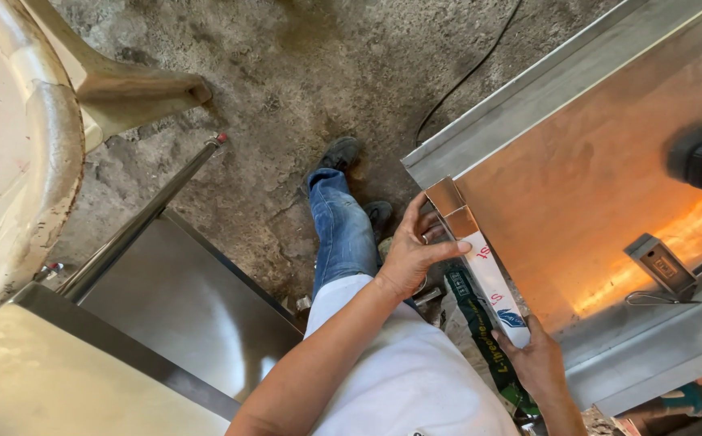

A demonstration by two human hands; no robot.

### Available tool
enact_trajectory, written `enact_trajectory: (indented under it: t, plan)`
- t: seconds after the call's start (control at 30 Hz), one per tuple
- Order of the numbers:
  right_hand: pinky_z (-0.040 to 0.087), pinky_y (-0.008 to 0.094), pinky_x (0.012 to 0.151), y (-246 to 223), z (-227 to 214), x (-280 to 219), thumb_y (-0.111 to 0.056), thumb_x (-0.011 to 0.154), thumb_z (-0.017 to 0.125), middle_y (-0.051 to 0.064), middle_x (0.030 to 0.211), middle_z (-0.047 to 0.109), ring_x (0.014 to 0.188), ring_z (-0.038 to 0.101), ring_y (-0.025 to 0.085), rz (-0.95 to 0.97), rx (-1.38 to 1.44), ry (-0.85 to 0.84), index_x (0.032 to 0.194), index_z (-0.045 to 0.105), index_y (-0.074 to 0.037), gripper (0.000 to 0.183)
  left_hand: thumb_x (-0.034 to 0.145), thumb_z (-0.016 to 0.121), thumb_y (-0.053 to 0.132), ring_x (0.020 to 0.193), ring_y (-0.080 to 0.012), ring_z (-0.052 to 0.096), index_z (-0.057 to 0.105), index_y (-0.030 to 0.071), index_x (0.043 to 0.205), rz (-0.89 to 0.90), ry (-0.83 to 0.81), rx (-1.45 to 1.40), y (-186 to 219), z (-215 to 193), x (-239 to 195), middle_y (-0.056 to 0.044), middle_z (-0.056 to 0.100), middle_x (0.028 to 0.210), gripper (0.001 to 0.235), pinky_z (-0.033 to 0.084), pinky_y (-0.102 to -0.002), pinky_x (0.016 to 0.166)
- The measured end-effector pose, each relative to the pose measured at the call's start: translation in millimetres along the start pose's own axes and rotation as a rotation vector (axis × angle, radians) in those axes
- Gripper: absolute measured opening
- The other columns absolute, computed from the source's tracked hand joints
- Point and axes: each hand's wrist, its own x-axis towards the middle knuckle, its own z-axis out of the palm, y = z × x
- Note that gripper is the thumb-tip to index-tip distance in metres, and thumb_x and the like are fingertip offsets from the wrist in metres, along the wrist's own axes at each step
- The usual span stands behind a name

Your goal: The recorder measures, marks, and cuts a stainless steel profile using an angle grinder and various hand tools.

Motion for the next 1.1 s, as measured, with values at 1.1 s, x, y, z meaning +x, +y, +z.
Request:
enact_trajectory:
  t: [1.1]
  plan:
    - [0.057, 0.036, 0.086, 8.0, 5.0, 6.7, -0.022, 0.081, 0.081, 0.010, 0.109, 0.080, 0.099, 0.075, 0.021, -0.092, 0.148, -0.049, 0.133, 0.062, -0.008, 0.056, 0.073, 0.090, 0.010, 0.136, -0.0250, 0.051, 0.039, 0.007, 0.159, -0.021, -0.199, -0.161, -40.5, -41.9, 39.3, -0.010, 0.054, 0.145, 0.100, 0.041, -0.043, 0.117]
